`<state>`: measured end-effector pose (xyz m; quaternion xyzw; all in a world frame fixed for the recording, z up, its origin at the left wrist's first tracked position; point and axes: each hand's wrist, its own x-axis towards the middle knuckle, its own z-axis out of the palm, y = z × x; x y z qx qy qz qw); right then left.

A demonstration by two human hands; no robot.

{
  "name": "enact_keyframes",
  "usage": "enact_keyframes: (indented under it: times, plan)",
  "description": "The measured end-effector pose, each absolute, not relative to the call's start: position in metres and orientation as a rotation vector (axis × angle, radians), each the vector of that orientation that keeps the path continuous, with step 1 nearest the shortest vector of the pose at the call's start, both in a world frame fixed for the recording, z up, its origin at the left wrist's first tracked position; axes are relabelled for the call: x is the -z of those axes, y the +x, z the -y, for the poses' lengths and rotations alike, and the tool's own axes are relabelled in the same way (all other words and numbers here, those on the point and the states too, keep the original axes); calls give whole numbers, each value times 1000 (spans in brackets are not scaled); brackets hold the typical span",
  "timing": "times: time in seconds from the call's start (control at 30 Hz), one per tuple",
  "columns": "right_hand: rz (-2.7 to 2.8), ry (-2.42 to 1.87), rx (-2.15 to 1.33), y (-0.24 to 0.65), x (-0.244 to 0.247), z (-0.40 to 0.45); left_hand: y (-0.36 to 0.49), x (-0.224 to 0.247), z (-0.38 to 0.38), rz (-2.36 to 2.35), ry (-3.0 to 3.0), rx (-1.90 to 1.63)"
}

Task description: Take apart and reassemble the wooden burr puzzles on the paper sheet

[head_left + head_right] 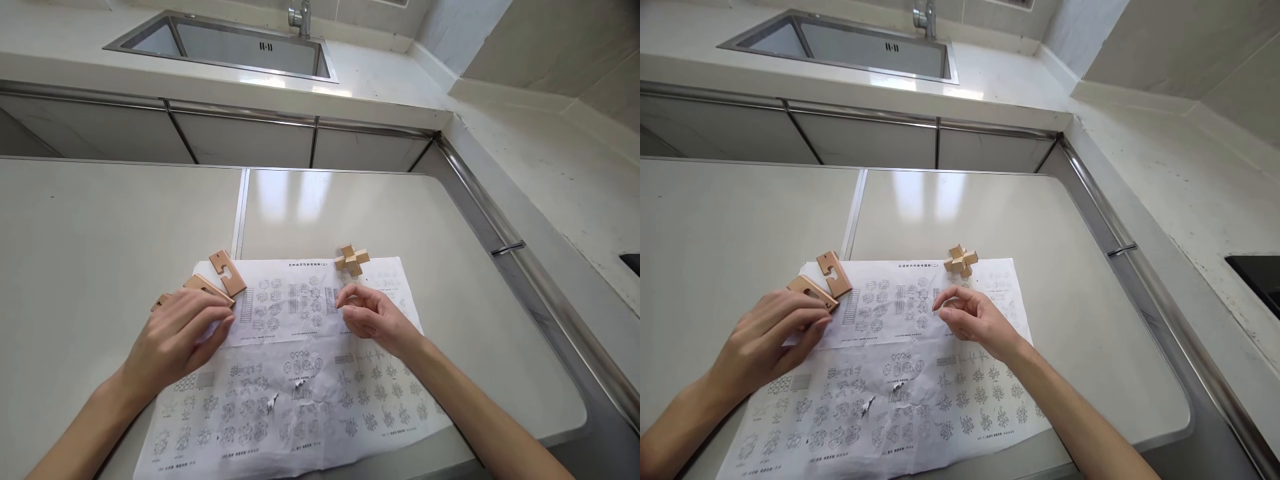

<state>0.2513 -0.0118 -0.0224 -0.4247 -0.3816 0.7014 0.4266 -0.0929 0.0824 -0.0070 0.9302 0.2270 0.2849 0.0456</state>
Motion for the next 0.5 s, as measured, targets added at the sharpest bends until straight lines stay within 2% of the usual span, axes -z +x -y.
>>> enact_keyframes:
  times: [0.27, 0.5]
  plan:
    - [926, -1052, -1732, 253, 19, 10, -89, 14, -71, -591, 2938, -711]
    - [905, -1053, -1675, 256, 21, 8, -87, 13, -74, -578, 2989, -721]
